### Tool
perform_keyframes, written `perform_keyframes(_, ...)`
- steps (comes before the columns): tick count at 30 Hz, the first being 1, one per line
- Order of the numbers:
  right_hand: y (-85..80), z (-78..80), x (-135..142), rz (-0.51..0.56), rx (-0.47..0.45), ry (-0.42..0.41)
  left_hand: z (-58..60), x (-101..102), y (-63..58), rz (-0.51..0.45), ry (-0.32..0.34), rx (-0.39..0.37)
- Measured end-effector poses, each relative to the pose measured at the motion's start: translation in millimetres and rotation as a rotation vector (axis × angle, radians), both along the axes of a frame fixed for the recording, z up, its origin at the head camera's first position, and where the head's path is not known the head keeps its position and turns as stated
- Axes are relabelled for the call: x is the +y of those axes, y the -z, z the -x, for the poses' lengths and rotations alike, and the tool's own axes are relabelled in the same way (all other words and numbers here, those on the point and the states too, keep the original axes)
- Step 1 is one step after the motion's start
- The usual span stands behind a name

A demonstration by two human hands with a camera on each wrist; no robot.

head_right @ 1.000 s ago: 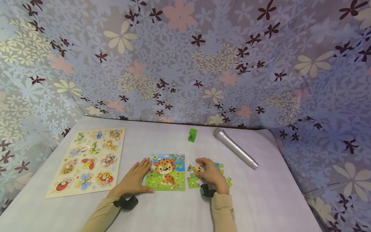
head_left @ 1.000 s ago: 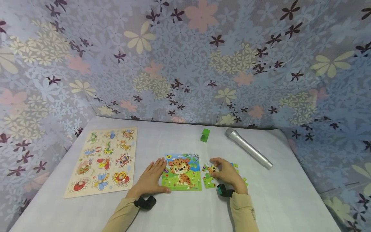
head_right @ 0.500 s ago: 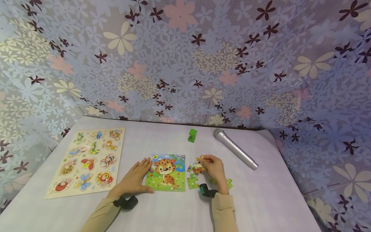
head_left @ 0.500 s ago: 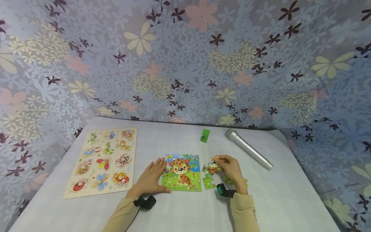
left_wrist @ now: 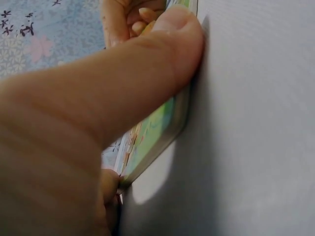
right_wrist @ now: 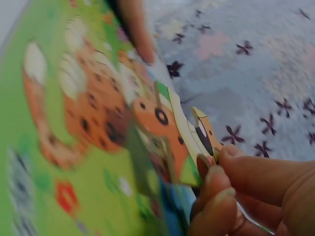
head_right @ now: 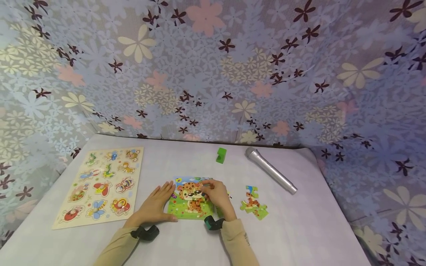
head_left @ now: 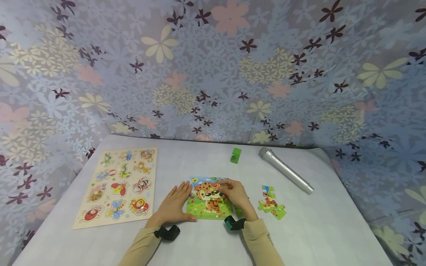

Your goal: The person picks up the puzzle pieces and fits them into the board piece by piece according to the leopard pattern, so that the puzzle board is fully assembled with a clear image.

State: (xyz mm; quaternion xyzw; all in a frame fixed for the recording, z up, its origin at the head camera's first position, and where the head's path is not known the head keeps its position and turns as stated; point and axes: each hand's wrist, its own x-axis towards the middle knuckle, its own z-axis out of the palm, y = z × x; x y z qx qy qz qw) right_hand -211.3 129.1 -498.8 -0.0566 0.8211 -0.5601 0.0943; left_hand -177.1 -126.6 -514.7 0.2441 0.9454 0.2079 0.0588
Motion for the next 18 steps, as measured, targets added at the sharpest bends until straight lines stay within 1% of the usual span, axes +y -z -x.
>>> perform_keyframes(2, 0.9, -1.2, -6.3, -0.064, 0.046, -0.002, 0.0, 0.9, -0.4, -0.004, -0.002, -0.009)
perform_keyframes(6, 0.8, -4.4, -17.0, -0.175, 0.149, 0.021, 0.5, 1.0, -0.7, 0.002, -0.004, -0.002)
perform_keyframes(10, 1.4, -7.1, -25.6, -0.248, 0.222, 0.06, 1.7, 0.0, 0.5, 0.016, -0.006, 0.005)
perform_keyframes(12, 2.5, -7.5, -29.1, -0.264, 0.232, 0.074, 1.5, -0.6, 1.0, 0.014, -0.004, 0.005)
perform_keyframes(18, 4.6, -7.2, -34.9, -0.286, 0.219, 0.111, 0.1, -0.6, 1.7, 0.0, -0.006, -0.002)
